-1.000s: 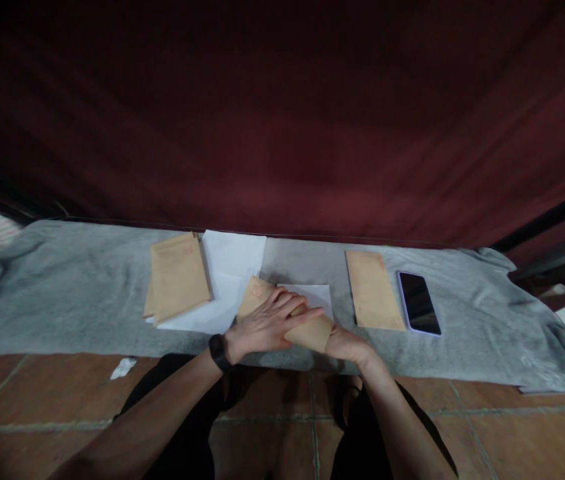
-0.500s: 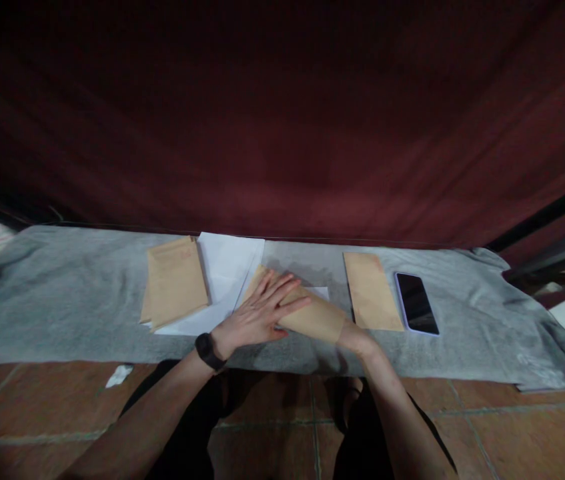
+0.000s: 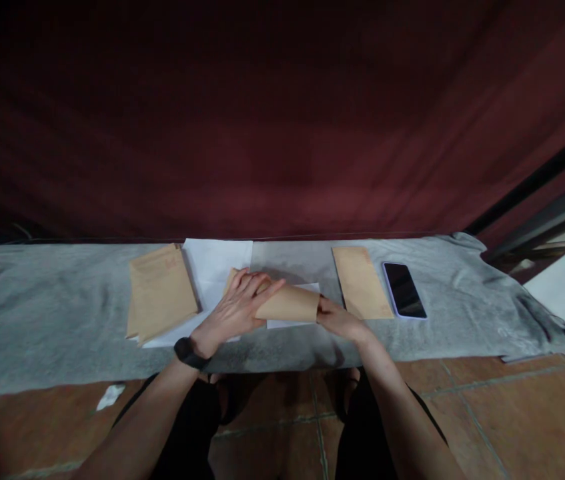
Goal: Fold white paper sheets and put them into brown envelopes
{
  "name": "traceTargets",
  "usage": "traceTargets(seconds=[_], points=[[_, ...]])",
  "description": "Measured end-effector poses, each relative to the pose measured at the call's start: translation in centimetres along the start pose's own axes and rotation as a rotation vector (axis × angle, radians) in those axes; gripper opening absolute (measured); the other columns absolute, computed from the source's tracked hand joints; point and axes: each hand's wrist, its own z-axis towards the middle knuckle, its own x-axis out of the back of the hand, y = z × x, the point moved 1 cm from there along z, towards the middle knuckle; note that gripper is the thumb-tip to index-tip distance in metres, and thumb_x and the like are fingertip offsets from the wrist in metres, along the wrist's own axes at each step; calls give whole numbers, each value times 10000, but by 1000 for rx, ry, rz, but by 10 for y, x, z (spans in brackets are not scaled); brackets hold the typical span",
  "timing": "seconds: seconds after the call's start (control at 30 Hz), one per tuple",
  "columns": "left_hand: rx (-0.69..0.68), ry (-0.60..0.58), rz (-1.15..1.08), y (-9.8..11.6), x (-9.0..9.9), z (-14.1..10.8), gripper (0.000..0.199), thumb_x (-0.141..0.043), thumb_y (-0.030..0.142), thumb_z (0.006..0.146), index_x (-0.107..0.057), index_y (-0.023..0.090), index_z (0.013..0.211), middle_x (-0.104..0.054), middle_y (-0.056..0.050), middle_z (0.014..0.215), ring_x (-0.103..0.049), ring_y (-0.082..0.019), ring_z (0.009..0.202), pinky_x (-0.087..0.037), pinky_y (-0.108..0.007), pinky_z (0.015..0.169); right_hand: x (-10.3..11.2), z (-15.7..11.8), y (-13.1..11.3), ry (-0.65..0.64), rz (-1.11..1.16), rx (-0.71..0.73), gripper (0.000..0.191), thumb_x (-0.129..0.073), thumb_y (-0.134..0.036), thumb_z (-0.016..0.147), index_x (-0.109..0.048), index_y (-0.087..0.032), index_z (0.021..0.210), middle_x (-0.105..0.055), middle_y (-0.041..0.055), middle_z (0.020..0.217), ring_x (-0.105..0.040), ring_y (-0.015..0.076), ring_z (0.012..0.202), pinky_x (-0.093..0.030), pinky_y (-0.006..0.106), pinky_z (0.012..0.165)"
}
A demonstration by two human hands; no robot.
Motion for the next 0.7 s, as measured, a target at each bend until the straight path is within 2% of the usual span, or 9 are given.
traceTargets(seconds=[0.1,0.2,0.27,0.33,0.4,0.53,0.7], points=[[119,70,48,-17,2,-5,967,-691,205,764,-201,289,1594,-509,-129,1338,-458,-336,1310,-210,-573,1192,13,8,11,181,91,11,571,-644,-446,842,-564,-263,1377,-667,47,1293,-610,223,1170,-477,404,1036],[225,118,72,-30,2,-11,962,-696,275,785,-182,248,1597,-516,-145,1317,-461,-347,1306,-226,-571,1186,21,14,26,370,139,-52,592,-623,-492,826,-565,-228,1353,-665,86,1270,-659,207,1030,-538,369,907],[264,129,73,-36,0,-16,980,-699,319,796,-148,222,1601,-521,-154,1310,-463,-353,1306,-238,-574,1179,18,16,34,420,-13,-98,537,-584,-502,847,-596,-184,1280,-701,100,1119,-674,203,913,-552,345,813],[272,120,70,-39,-3,-18,991,-698,331,804,-122,213,1603,-521,-156,1315,-465,-351,1310,-239,-574,1178,8,15,38,460,-255,-133,480,-616,-469,841,-615,-158,1207,-702,110,1023,-669,226,913,-533,355,834],[260,95,65,-41,-6,-19,991,-697,327,806,-117,212,1602,-513,-158,1337,-459,-348,1324,-232,-575,1182,-7,13,35,472,-443,-164,468,-689,-429,813,-612,-139,1173,-690,149,1055,-650,274,1018,-494,383,915],[267,56,55,-42,-11,-17,1009,-713,321,783,-127,222,1599,-516,-153,1348,-468,-356,1317,-238,-590,1177,-31,10,22,425,-771,-286,477,-672,-440,870,-565,-117,1203,-666,208,1151,-648,316,1083,-479,380,921],[284,47,37,-45,-17,-15,1067,-732,347,765,-79,250,1603,-508,-146,1360,-465,-358,1318,-242,-606,1166,-35,13,17,395,-784,-318,318,-658,-393,874,-599,-168,1091,-698,145,1066,-669,277,1037,-483,330,884]])
